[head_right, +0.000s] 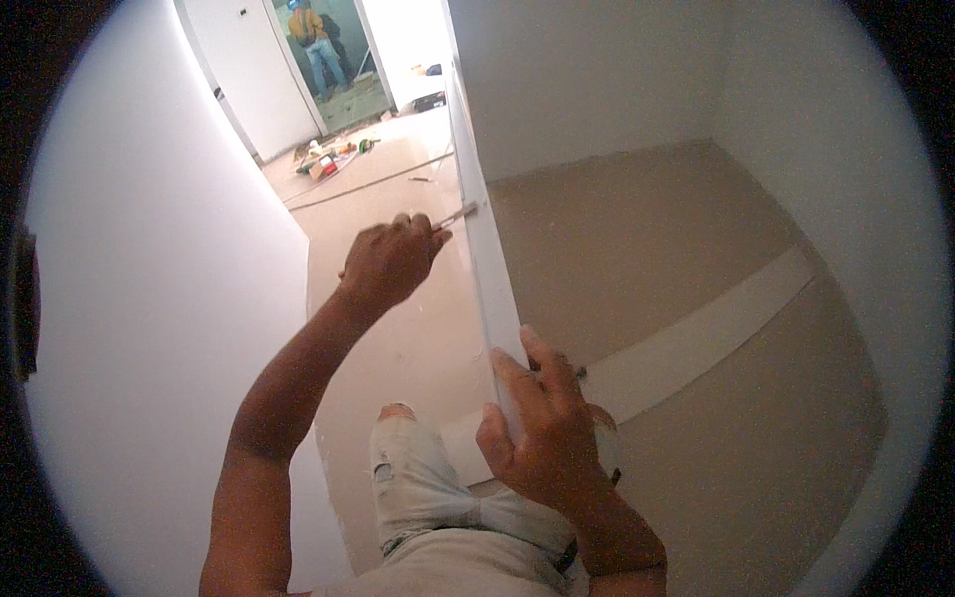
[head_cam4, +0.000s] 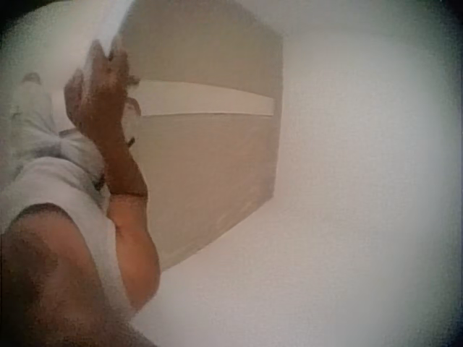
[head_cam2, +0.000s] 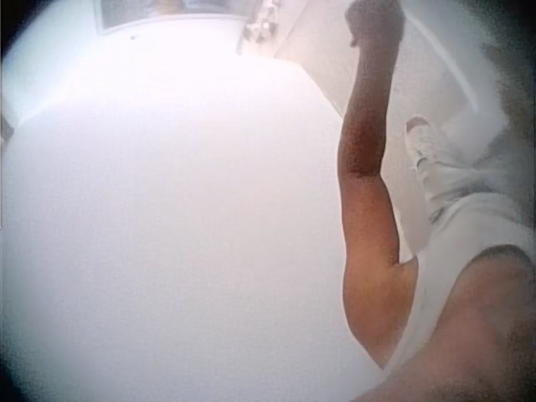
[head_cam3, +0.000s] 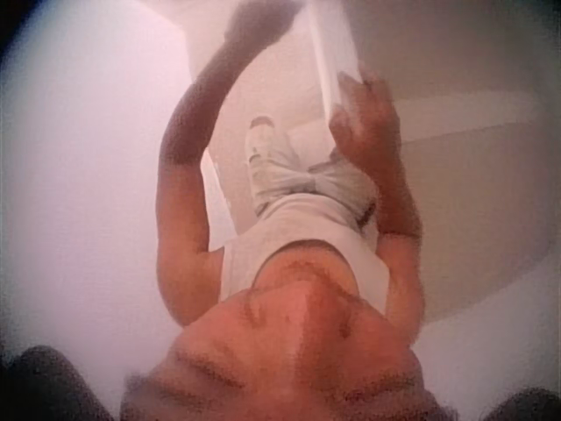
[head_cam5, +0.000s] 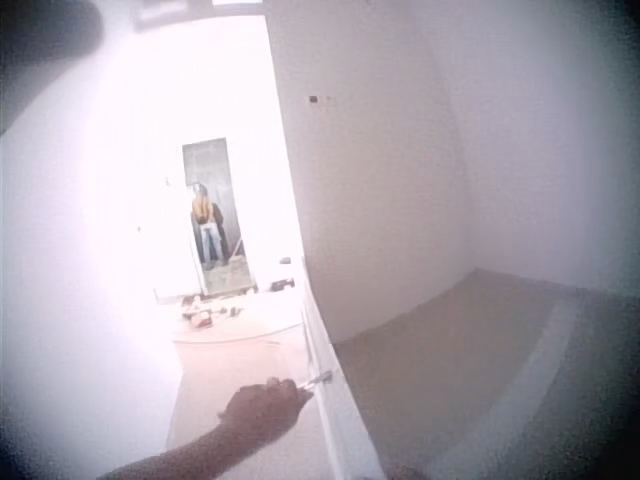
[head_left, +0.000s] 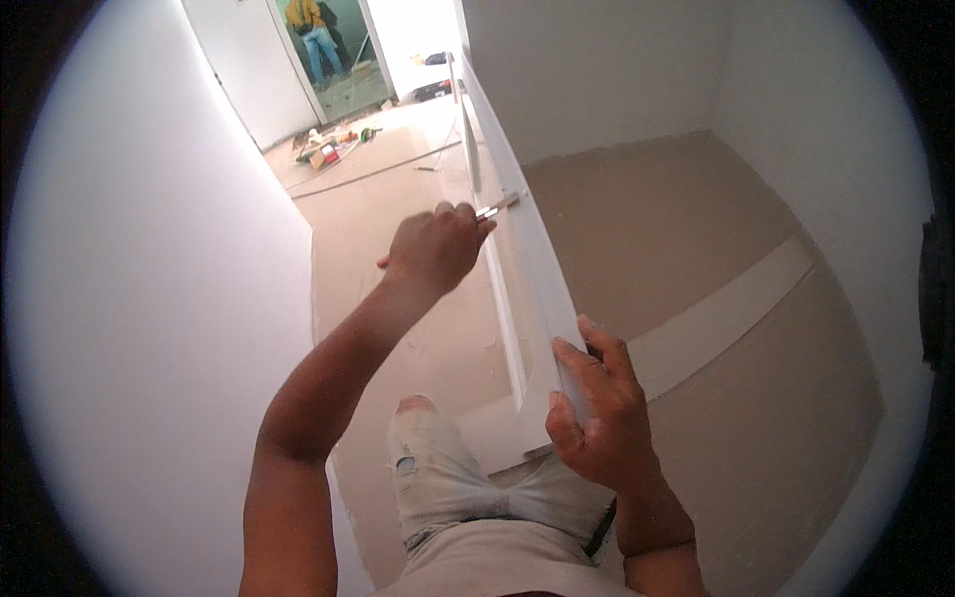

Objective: The person uses a hammer and a pry bar to secure a white cabinet door to a wall. They repeatedly tap the pry bar against the door frame to adjust its position and then scrape along the edges to ensure a tight fit.

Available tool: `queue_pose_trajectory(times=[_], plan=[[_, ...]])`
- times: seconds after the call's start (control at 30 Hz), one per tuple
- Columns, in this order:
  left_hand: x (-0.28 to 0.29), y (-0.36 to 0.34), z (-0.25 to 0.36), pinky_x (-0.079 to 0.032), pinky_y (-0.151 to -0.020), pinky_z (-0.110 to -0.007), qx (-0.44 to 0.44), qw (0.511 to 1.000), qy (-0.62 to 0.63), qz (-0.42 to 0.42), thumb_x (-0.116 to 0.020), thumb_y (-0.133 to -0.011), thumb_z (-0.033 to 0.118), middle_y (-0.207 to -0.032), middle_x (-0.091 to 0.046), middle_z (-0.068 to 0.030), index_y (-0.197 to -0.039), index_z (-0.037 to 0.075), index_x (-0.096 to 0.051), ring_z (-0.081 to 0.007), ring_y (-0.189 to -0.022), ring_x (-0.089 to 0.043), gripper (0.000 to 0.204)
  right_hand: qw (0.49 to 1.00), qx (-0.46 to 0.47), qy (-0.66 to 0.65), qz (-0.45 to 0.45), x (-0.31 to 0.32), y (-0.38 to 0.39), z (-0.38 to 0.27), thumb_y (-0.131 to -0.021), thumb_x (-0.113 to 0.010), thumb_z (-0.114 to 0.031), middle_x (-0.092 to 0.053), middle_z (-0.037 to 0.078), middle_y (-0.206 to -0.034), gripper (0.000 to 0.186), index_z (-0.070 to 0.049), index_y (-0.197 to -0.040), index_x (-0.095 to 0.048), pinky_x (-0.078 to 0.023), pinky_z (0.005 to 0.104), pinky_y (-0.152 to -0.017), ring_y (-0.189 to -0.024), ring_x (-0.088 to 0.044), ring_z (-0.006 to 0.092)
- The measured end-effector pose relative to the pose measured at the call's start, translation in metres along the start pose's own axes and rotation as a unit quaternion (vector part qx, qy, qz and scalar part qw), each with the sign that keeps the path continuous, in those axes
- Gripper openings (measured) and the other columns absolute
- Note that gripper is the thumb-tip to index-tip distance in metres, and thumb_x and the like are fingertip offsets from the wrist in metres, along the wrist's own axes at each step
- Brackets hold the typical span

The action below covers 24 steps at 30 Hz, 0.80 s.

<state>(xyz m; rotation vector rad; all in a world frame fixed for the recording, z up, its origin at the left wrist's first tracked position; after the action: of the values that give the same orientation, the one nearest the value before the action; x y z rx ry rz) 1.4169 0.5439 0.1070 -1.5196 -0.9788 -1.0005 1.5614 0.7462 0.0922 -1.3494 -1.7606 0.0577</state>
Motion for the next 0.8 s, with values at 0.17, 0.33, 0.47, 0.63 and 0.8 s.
queue_pose_trajectory(times=[0.17,0.33,0.47,0.63,0.8], plan=[[0.001,-0.011,-0.002,-0.06,-0.057,-0.041,-0.03,0.999,-0.011,-0.034,-0.044,-0.111,0.043,-0.073,-0.069,-0.0173,-0.09,-0.001,-0.064,-0.0267,-0.062,-0.071,0.053,0.998,-0.051,-0.017,-0.027,0.001,0.0,0.003,-0.085,-0.064,-0.018,-0.049,0.033,-0.136,0.053,0.009,-0.131,-0.059,-0.052,0.0559,-0.1,-0.121,-0.057,0.0486],[-0.003,-0.017,-0.004,-0.061,-0.056,-0.04,-0.046,0.996,-0.031,-0.071,-0.041,-0.112,0.043,-0.068,-0.069,-0.0145,-0.092,0.0,-0.067,-0.0242,-0.058,-0.071,0.055,1.0,0.0,0.004,-0.012,-0.001,0.0,0.001,-0.085,-0.063,-0.018,-0.049,0.034,-0.136,0.053,0.009,-0.131,-0.059,-0.053,0.0553,-0.099,-0.12,-0.058,0.0499],[0.0,-0.025,0.0,-0.062,-0.057,-0.04,-0.06,0.992,-0.059,-0.092,-0.04,-0.112,0.044,-0.067,-0.07,-0.0147,-0.093,-0.001,-0.068,-0.0253,-0.059,-0.072,0.056,1.0,-0.013,0.003,-0.019,0.003,-0.001,-0.001,-0.085,-0.063,-0.016,-0.049,0.035,-0.136,0.053,0.009,-0.131,-0.059,-0.052,0.0554,-0.1,-0.123,-0.057,0.051],[0.002,-0.025,0.002,-0.063,-0.06,-0.042,-0.071,0.992,-0.058,-0.091,-0.04,-0.112,0.043,-0.073,-0.073,-0.0171,-0.092,-0.001,-0.068,-0.029,-0.066,-0.075,0.056,1.0,0.011,0.02,-0.006,0.003,0.001,-0.004,-0.085,-0.063,-0.013,-0.049,0.036,-0.138,0.05,0.009,-0.13,-0.06,-0.051,0.0553,-0.103,-0.124,-0.057,0.0505],[0.012,-0.022,0.007,-0.063,-0.061,-0.042,-0.074,0.991,-0.06,-0.094,-0.04,-0.112,0.042,-0.073,-0.073,-0.0172,-0.094,-0.002,-0.068,-0.0299,-0.068,-0.076,0.055,1.0,0.001,0.027,0.003,0.005,0.0,-0.007,-0.086,-0.062,-0.015,-0.052,0.036,-0.137,0.046,0.009,-0.126,-0.064,-0.052,0.0556,-0.101,-0.123,-0.059,0.0499]])
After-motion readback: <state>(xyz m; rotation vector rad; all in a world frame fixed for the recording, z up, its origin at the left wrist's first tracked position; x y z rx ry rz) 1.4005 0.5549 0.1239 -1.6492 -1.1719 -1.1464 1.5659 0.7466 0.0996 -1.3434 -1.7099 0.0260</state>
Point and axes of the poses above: each hand's wrist, its own y-axis away from the middle knuckle, its own x-axis out of the back of the hand, z = x × y, the point moved 10 cm from there along -y, towards the middle knuckle
